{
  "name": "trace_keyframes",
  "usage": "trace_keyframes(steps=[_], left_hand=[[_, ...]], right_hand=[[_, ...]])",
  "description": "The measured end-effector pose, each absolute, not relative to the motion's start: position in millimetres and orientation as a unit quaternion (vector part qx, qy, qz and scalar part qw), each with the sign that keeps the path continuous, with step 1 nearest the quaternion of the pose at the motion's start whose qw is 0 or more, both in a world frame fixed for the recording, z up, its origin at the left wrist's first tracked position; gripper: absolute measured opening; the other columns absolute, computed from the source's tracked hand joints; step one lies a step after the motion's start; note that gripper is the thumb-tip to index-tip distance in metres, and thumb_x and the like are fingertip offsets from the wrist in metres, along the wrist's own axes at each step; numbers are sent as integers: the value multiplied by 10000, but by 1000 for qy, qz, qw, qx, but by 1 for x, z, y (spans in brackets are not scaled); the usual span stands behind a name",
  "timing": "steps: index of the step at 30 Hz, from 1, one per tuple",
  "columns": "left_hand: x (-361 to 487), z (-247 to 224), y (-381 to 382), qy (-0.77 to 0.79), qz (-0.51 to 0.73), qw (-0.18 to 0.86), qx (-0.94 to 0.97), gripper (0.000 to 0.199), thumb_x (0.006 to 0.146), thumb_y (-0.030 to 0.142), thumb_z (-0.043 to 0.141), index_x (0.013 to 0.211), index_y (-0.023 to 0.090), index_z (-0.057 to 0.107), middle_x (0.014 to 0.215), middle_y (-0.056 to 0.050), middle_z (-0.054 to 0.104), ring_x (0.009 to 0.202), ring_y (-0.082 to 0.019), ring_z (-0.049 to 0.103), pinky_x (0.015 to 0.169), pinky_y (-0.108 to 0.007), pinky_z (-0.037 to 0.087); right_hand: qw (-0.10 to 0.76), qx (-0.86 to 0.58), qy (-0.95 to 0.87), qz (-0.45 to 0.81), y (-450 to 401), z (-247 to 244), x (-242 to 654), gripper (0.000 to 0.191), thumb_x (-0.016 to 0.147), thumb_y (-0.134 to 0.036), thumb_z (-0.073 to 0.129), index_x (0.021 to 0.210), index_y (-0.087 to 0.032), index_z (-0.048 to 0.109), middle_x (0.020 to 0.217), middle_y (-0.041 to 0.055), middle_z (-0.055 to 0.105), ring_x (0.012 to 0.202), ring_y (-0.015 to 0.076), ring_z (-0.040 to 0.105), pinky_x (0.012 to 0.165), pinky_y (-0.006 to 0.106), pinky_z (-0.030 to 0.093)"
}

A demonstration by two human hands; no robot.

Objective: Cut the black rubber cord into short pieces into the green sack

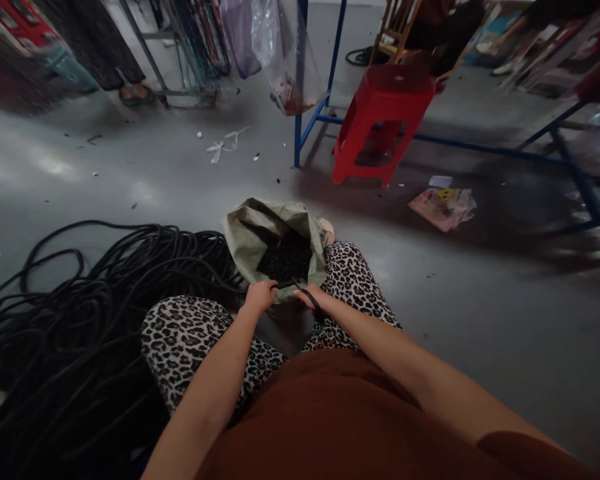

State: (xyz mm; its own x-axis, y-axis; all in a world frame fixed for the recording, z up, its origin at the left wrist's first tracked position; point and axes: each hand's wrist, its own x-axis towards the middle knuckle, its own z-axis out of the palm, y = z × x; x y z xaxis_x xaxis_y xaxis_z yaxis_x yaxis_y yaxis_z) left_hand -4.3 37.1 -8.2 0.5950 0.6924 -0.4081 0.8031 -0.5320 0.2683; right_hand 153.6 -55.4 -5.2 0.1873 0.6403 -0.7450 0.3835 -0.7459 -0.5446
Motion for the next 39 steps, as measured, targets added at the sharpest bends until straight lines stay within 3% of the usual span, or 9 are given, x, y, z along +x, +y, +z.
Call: trace_keyframes(steps=[14,25,39], left_hand=[[-6,-4,37,454,-139,220,852,329,814,319,455,1094,262,619,1060,-50,660,991,-199,590,870,-304,420],[-7,-8,44,495,-45,238,835,342,839,311,438,1130,211,589,1114,-51,637,1013,-183,578,880,-277,421],[0,-2,40,474,-32,268,838,319,836,297,457,1103,208,606,1116,-37,637,1051,-171,560,923,-263,408]], right_hand=[[102,-755,-336,554,-54,-4,156,377,846,-424,507,641,-119,591,424,5,454,363,121,463,387,211,377],[173,-734,-260,604,-58,10,155,475,859,-554,421,1009,-136,589,430,-27,472,339,114,468,376,202,395],[185,-696,-280,634,-60,14,153,496,856,-562,429,1025,-125,589,442,-15,512,357,108,504,373,166,370]])
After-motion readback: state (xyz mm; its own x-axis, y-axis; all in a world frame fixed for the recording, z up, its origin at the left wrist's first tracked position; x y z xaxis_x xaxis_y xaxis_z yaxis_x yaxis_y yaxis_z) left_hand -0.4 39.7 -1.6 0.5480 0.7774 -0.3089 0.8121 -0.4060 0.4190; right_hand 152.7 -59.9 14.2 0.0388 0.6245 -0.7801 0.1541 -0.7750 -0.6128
